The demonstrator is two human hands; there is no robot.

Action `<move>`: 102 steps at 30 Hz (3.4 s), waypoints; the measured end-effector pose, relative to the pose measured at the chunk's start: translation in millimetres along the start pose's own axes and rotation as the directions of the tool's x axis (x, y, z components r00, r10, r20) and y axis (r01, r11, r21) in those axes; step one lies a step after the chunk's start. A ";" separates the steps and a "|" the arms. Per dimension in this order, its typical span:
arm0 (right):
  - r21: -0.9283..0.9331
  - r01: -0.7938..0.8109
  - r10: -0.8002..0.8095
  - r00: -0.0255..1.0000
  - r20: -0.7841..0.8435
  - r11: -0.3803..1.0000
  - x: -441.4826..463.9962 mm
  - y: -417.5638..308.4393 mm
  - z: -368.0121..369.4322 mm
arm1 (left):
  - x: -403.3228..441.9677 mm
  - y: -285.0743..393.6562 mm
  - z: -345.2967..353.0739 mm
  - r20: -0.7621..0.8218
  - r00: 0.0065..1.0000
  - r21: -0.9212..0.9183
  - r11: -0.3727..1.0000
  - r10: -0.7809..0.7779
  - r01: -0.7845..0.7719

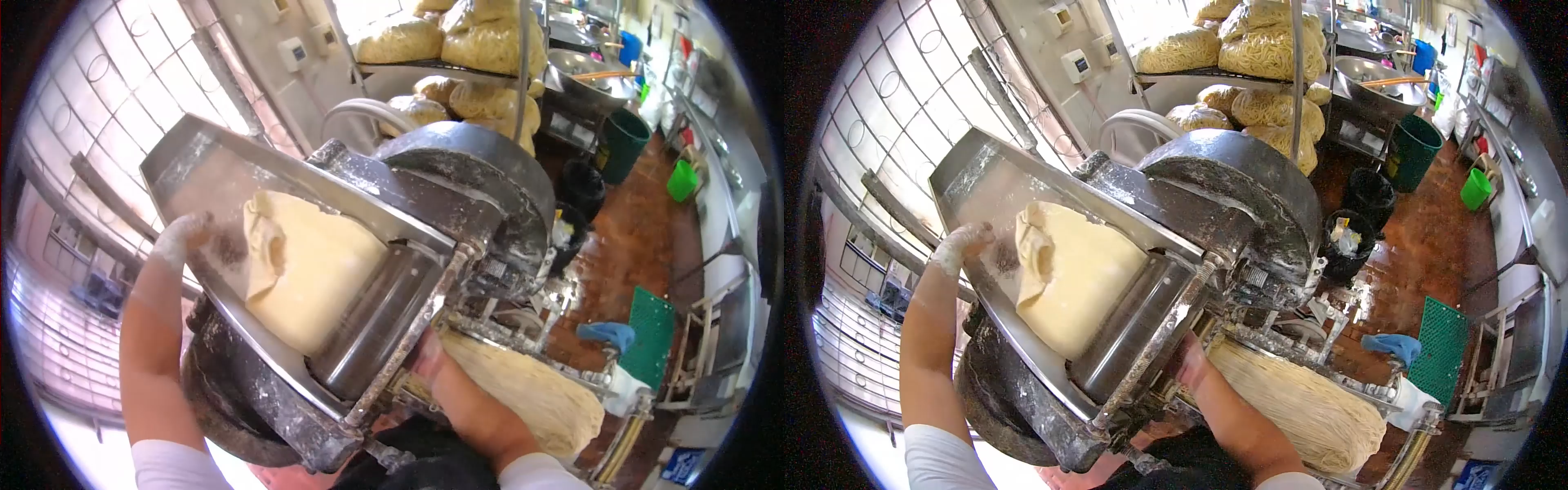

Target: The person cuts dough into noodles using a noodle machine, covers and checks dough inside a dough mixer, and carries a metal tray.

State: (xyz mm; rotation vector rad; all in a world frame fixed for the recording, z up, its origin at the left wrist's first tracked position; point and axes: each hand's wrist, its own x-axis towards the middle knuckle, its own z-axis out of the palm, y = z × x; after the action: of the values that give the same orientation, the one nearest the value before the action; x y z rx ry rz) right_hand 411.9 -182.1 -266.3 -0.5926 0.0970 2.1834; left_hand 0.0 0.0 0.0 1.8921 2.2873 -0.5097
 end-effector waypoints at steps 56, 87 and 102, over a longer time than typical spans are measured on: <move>-0.393 0.183 -0.337 0.866 -0.369 0.901 -301.9 -54.6 -164.8 | -308.1 366.4 424.0 0.409 0.774 -0.456 -0.626 0.483 0.632; -0.941 -0.015 -0.577 0.787 -0.220 0.339 -261.3 -40.6 -169.8 | -322.8 382.5 415.4 0.407 0.698 -0.551 -0.452 0.589 0.702; -0.864 0.202 -0.727 0.644 -0.238 0.462 -313.9 -55.9 -210.6 | -351.7 286.9 479.8 0.612 0.705 -0.712 -0.138 0.358 0.688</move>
State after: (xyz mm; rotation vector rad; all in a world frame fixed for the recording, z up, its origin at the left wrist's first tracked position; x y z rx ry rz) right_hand 699.9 -430.1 -305.0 -1.5851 -0.6910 1.2633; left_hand 296.7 -443.2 -389.5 0.2756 1.3467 0.5162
